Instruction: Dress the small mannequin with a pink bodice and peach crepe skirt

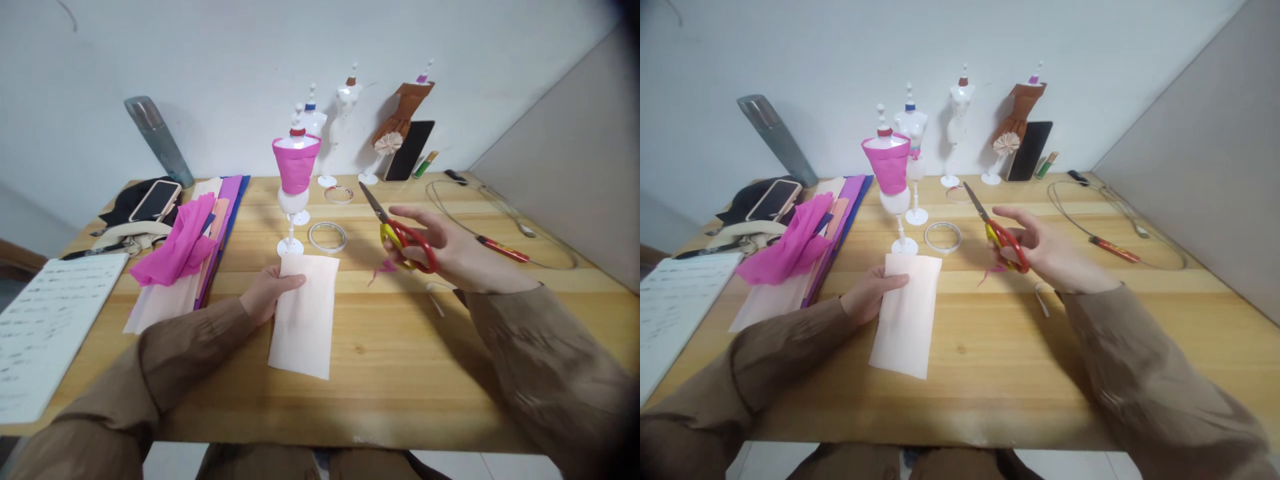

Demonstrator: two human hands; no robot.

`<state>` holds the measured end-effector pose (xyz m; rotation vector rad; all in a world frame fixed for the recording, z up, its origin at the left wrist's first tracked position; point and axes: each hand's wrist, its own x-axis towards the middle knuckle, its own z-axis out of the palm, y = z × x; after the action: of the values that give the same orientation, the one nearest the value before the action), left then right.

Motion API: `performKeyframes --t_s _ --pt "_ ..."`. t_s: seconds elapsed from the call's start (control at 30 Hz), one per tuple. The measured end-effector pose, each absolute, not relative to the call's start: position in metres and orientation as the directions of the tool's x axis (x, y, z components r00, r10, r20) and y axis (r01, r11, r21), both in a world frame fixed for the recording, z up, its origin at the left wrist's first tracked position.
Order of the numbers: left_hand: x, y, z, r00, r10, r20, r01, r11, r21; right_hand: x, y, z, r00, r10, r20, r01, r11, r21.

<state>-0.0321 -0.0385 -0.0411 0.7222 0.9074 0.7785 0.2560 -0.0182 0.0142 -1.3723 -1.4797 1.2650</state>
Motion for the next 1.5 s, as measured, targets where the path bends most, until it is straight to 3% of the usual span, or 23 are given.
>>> performKeyframes --t_s 0.1,0.23,0.37,0.47,0.63,0.83,1.5 --pt "-0.031 -0.042 -0.039 0.376 0.842 -0.386 -0.277 0.500 0.821 0.249 -0.022 0.007 -0.322 0.947 0.014 0.285 0.111 -0.952" --pt "-0.033 -0.046 -0.034 0.353 0.864 -0.358 -0.287 0.465 0.838 0.248 -0.025 0.002 -0.521 0.852 0.057 0.432 0.321 -0.843" --pt "-0.036 -0.047 -0.029 0.359 0.842 -0.403 -0.315 0.516 0.797 0.252 -0.029 0.003 -0.498 0.834 0.239 0.647 0.540 -0.539" --pt "-0.036 -0.046 -0.027 0.379 0.812 -0.443 -0.343 0.568 0.748 0.252 -0.033 0.004 -0.524 0.784 0.333 0.733 0.614 -0.292" --pt "-0.036 -0.046 -0.027 0.398 0.792 -0.463 -0.358 0.599 0.717 0.247 -0.038 0.005 -0.578 0.704 0.413 0.724 0.676 -0.140" --pt "-0.035 -0.047 -0.027 0.397 0.792 -0.464 -0.358 0.599 0.716 0.244 -0.038 0.003 -0.588 0.689 0.424 0.738 0.671 -0.067" --pt "-0.034 -0.048 -0.028 0.382 0.802 -0.460 -0.364 0.588 0.723 0.237 -0.036 0.000 -0.570 0.716 0.402 0.762 0.644 -0.066"
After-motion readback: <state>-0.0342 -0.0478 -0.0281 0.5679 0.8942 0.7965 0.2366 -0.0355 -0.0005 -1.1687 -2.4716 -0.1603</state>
